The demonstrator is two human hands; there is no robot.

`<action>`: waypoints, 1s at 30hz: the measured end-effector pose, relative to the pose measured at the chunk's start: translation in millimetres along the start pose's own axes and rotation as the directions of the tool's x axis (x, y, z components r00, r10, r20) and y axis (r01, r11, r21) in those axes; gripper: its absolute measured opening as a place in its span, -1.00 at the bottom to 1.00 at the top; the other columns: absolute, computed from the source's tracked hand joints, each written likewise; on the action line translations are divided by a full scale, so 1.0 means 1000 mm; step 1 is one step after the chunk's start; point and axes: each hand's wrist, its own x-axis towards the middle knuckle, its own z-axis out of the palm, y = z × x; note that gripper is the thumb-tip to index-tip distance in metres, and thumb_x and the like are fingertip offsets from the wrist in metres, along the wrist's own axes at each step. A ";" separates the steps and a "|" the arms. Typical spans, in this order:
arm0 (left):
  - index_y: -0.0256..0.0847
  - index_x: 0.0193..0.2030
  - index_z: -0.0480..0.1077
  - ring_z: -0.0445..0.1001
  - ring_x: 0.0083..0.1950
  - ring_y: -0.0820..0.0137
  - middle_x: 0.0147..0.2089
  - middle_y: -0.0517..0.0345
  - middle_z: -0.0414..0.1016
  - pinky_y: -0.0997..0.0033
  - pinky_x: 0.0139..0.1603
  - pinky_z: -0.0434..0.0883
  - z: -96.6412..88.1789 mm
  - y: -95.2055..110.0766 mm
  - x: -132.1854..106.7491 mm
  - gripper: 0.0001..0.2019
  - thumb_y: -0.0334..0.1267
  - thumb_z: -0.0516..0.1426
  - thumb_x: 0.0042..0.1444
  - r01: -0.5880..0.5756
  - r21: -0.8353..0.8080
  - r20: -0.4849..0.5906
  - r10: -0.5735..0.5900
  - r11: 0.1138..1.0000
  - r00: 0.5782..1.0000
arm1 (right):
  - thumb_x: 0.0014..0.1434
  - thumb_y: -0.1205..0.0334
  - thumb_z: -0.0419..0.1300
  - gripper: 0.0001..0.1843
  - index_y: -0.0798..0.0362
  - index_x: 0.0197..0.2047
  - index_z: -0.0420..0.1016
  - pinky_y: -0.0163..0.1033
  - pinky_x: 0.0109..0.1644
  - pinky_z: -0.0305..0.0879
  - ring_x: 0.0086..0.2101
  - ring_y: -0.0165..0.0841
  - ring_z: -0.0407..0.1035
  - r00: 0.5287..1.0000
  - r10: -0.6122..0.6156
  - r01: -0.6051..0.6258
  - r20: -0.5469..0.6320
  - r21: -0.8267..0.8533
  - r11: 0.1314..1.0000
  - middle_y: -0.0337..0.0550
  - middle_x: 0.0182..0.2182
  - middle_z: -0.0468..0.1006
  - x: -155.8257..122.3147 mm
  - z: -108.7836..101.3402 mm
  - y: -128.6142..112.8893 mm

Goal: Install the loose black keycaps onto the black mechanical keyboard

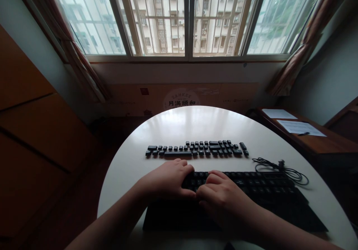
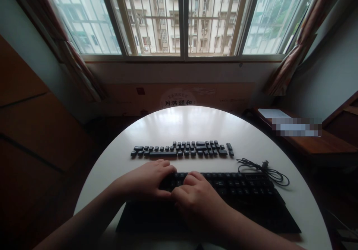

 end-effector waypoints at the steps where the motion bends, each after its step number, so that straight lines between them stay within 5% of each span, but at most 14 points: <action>1: -0.12 -0.01 0.43 0.46 -0.04 0.16 -0.06 0.06 0.50 0.27 -0.12 0.35 0.000 0.000 0.000 -0.50 0.20 0.22 0.08 0.002 0.001 0.001 -0.002 1.000 1.000 | 0.25 0.53 0.09 -0.82 0.07 -0.30 0.35 -0.12 -0.07 0.10 -0.38 -0.28 0.19 1.000 -0.004 0.004 -0.010 0.001 1.000 -0.21 -0.46 0.42 0.000 0.000 0.000; 30: -0.10 0.01 0.44 0.47 -0.04 0.15 -0.06 0.08 0.51 0.26 -0.14 0.35 0.001 0.000 -0.002 -0.48 0.21 0.26 0.04 0.015 0.003 0.000 -0.015 1.000 1.000 | 0.36 0.45 0.16 -0.79 0.09 -0.35 0.36 -0.11 -0.04 0.13 -0.31 -0.30 0.27 0.999 -0.034 0.034 -0.011 -0.003 0.999 -0.20 -0.40 0.51 0.002 -0.003 0.001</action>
